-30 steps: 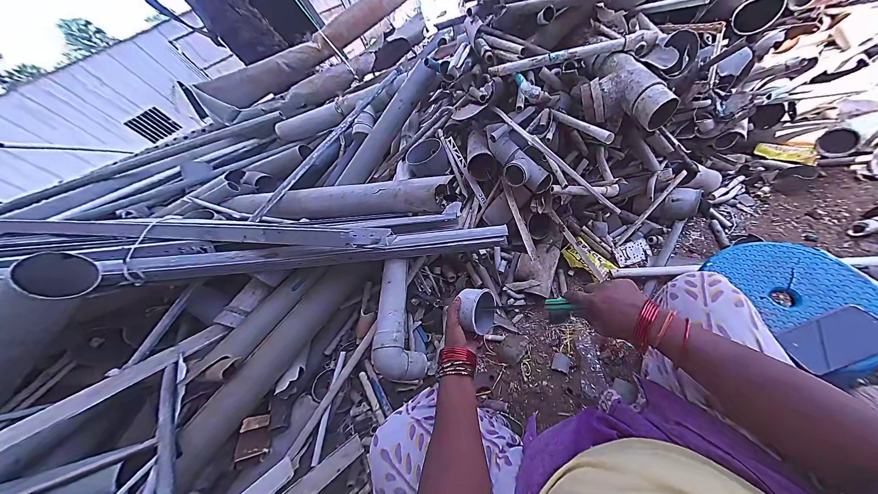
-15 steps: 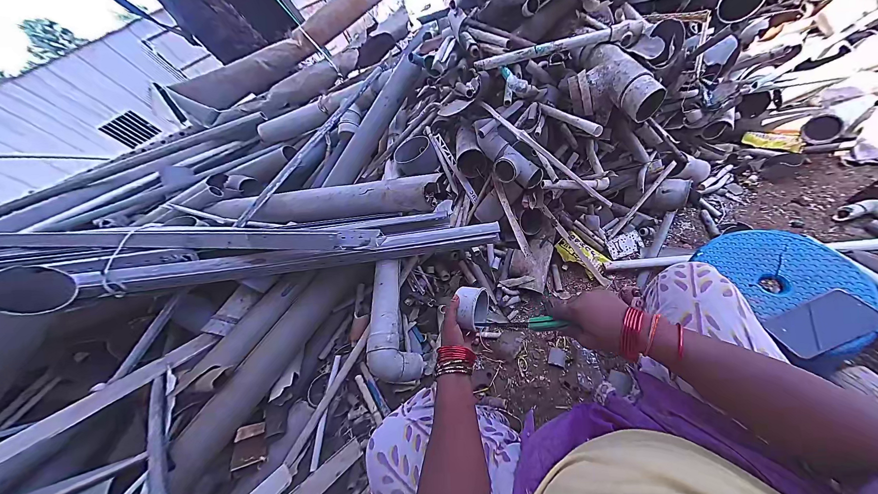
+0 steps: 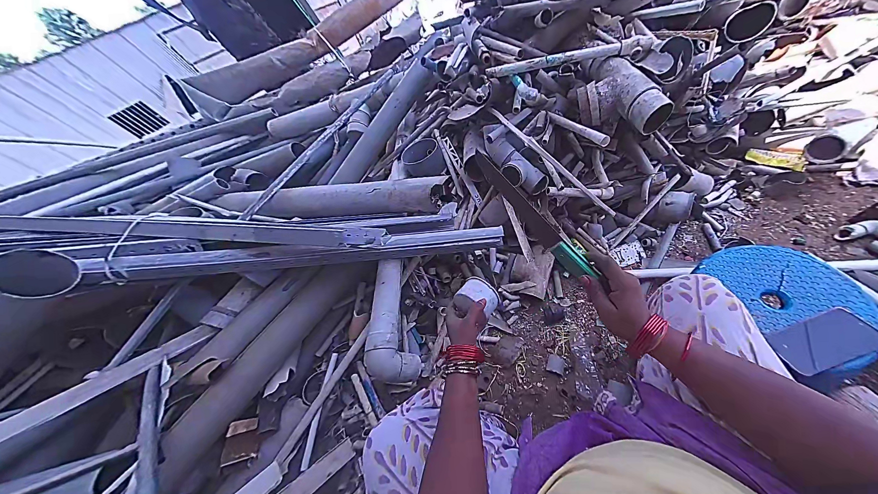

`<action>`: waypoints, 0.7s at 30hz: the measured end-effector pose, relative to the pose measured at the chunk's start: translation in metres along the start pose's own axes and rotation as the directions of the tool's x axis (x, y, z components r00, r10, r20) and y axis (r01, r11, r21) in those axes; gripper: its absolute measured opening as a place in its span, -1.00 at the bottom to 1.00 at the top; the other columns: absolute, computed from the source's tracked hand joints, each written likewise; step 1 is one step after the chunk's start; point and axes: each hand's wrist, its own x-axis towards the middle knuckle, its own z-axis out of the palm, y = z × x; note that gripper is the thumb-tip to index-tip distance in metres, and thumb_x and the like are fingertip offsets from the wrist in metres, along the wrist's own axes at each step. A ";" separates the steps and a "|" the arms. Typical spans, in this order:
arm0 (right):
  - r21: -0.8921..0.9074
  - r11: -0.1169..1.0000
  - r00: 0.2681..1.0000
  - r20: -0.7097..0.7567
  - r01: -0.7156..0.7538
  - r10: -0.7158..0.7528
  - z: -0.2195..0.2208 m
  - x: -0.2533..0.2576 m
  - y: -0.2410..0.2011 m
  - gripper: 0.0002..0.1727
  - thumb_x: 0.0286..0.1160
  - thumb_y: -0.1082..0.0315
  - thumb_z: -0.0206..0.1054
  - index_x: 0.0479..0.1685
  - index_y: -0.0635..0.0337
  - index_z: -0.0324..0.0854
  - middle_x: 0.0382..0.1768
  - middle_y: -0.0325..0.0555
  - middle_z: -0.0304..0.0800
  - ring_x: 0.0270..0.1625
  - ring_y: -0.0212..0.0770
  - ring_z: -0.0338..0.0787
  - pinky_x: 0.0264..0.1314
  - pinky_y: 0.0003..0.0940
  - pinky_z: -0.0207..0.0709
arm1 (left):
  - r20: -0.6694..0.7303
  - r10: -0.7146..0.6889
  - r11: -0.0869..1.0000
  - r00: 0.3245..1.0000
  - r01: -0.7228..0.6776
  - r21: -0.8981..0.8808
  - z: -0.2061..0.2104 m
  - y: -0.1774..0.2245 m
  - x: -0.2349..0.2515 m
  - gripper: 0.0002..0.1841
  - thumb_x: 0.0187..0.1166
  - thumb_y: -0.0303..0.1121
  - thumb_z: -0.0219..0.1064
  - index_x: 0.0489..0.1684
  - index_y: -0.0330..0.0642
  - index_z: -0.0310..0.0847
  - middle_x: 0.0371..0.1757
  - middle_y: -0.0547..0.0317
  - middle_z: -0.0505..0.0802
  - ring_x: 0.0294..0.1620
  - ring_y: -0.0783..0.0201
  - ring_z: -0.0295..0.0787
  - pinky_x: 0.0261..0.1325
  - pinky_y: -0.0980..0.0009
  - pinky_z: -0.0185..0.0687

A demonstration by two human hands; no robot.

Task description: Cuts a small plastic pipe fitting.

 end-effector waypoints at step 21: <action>-0.307 0.857 0.556 0.660 -0.414 0.505 0.024 0.004 -0.003 -0.44 0.89 0.15 0.02 0.71 0.30 0.25 0.22 0.38 0.71 0.27 0.29 0.75 0.40 0.23 0.50 | 0.155 -0.387 0.912 0.909 0.402 -0.078 0.032 -0.002 -0.026 -0.46 0.80 -0.14 0.12 0.62 -0.30 0.27 0.43 -0.34 0.55 0.21 -0.11 0.64 0.17 0.04 0.62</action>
